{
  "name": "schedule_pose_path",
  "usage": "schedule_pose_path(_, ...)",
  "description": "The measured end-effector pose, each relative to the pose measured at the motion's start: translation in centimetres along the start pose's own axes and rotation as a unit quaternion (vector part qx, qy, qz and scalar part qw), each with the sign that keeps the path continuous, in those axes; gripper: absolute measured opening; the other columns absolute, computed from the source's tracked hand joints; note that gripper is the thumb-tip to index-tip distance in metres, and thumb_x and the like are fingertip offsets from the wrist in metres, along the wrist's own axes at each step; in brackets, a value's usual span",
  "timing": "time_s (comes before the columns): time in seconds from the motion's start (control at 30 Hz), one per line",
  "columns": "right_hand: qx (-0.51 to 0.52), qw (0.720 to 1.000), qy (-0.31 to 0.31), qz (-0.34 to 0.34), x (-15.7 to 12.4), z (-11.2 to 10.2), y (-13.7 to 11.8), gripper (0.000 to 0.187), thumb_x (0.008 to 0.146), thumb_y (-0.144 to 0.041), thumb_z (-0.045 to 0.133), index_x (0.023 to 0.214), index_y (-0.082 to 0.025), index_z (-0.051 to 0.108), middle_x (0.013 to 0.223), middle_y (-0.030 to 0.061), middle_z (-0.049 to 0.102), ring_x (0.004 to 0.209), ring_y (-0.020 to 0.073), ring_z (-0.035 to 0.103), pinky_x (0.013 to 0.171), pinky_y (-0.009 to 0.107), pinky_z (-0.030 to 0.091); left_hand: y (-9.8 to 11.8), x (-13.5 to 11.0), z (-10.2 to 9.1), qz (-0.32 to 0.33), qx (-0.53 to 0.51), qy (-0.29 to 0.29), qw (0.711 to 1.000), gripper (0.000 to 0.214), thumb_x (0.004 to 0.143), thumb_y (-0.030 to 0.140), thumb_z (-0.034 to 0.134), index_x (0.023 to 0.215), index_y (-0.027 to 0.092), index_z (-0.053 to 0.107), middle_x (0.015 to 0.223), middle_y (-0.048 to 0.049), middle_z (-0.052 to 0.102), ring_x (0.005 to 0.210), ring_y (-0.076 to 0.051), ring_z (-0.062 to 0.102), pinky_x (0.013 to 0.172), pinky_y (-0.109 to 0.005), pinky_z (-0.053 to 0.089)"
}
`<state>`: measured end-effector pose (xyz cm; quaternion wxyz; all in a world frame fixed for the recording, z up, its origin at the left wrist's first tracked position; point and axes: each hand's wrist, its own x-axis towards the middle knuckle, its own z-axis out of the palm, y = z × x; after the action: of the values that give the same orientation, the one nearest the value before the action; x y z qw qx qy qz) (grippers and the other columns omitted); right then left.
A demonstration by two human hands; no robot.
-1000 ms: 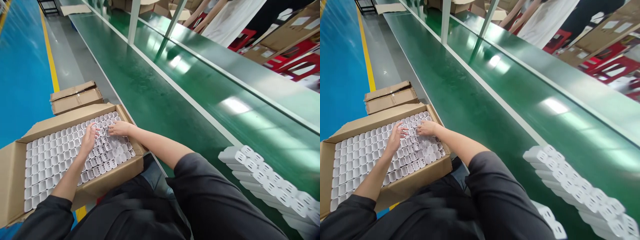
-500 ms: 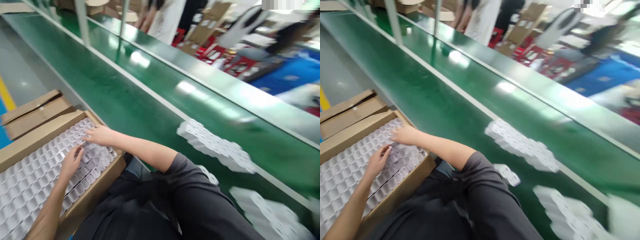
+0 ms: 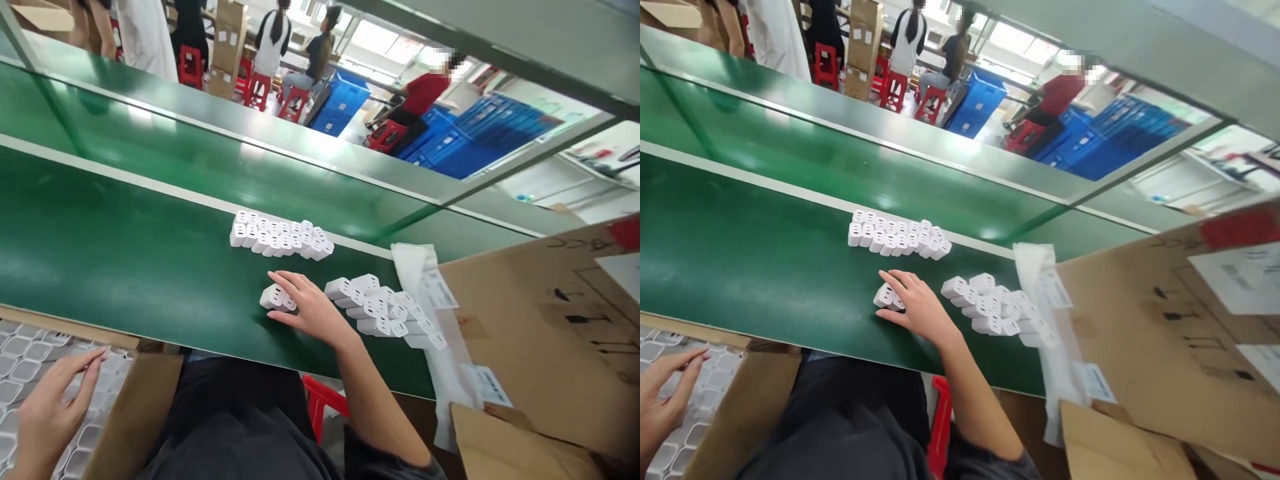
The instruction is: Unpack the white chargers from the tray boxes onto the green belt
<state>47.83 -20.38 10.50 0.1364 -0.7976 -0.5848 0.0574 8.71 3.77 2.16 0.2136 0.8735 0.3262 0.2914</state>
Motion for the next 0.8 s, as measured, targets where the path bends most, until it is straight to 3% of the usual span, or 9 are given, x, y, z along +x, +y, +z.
schedule_pose_path(0.1,0.048,0.999,0.016,0.018,-0.3,1.9,0.6,0.056,0.095,-0.042,0.056,0.146,-0.027,0.040,0.135,0.0103,0.057,0.120,0.0255,0.058,0.099,0.044,0.052,5.2,5.9,2.7,0.148,-0.080,-0.042,0.985,0.019,0.091,0.018,0.057,0.107,0.026,0.064,0.095,-0.0006,0.070,0.085,-0.017,0.065,0.083,-0.030,0.050)
schedule_pose_path(0.2,0.075,0.997,0.018,-0.020,0.7,2.8,0.8,0.045,0.097,-0.038,0.051,0.140,-0.026,0.047,0.127,0.0099,0.062,0.112,0.0243,0.061,0.095,0.043,0.054,10.3,11.6,6.3,0.226,-0.090,-0.085,0.966,0.022,0.093,0.020,0.054,0.113,0.026,0.062,0.105,-0.0025,0.069,0.095,-0.017,0.065,0.087,-0.029,0.051)
schedule_pose_path(0.33,0.086,0.993,-0.001,-0.077,1.8,2.6,1.7,0.049,0.095,-0.043,0.055,0.140,-0.025,0.048,0.127,0.0111,0.061,0.114,0.0256,0.060,0.094,0.043,0.054,15.1,18.1,12.0,0.252,-0.034,-0.099,0.962,0.038,0.092,0.034,0.057,0.129,0.023,0.055,0.131,-0.0100,0.057,0.121,-0.025,0.054,0.100,-0.040,0.049)
schedule_pose_path(0.47,0.123,0.989,0.031,-0.072,1.7,2.9,2.9,0.063,0.089,-0.049,0.063,0.144,-0.026,0.042,0.130,0.0111,0.058,0.117,0.0260,0.058,0.095,0.043,0.053,17.3,22.6,16.7,0.266,0.009,-0.120,0.956,0.054,0.086,0.035,0.065,0.135,0.018,0.050,0.145,-0.0162,0.043,0.134,-0.033,0.040,0.109,-0.050,0.042)
schedule_pose_path(0.57,0.160,0.985,0.042,-0.058,1.4,3.4,3.6,0.067,0.084,-0.052,0.068,0.142,-0.026,0.044,0.127,0.0098,0.060,0.114,0.0261,0.058,0.095,0.043,0.052,18.1,23.5,17.8,0.282,0.032,-0.123,0.951,0.053,0.084,0.031,0.066,0.133,0.018,0.053,0.149,-0.0176,0.037,0.138,-0.035,0.034,0.112,-0.054,0.037)
schedule_pose_path(0.67,0.178,0.983,0.022,-0.047,1.0,3.5,4.1,0.081,0.078,-0.056,0.073,0.145,-0.025,0.039,0.131,0.0115,0.058,0.117,0.0292,0.056,0.101,0.049,0.048,19.4,21.8,16.7,0.306,0.007,-0.142,0.941,0.044,0.089,0.036,0.060,0.130,0.020,0.055,0.146,-0.0157,0.042,0.136,-0.033,0.037,0.113,-0.053,0.037)
schedule_pose_path(0.8,0.220,0.974,-0.037,-0.022,0.4,2.8,5.1,0.103,0.071,-0.055,0.079,0.153,-0.025,0.024,0.143,0.0141,0.049,0.129,0.0323,0.049,0.107,0.053,0.043,21.6,18.2,15.3,0.365,-0.047,-0.262,0.892,0.052,0.089,0.053,0.058,0.130,0.022,0.054,0.136,-0.0131,0.053,0.125,-0.028,0.051,0.104,-0.044,0.046)
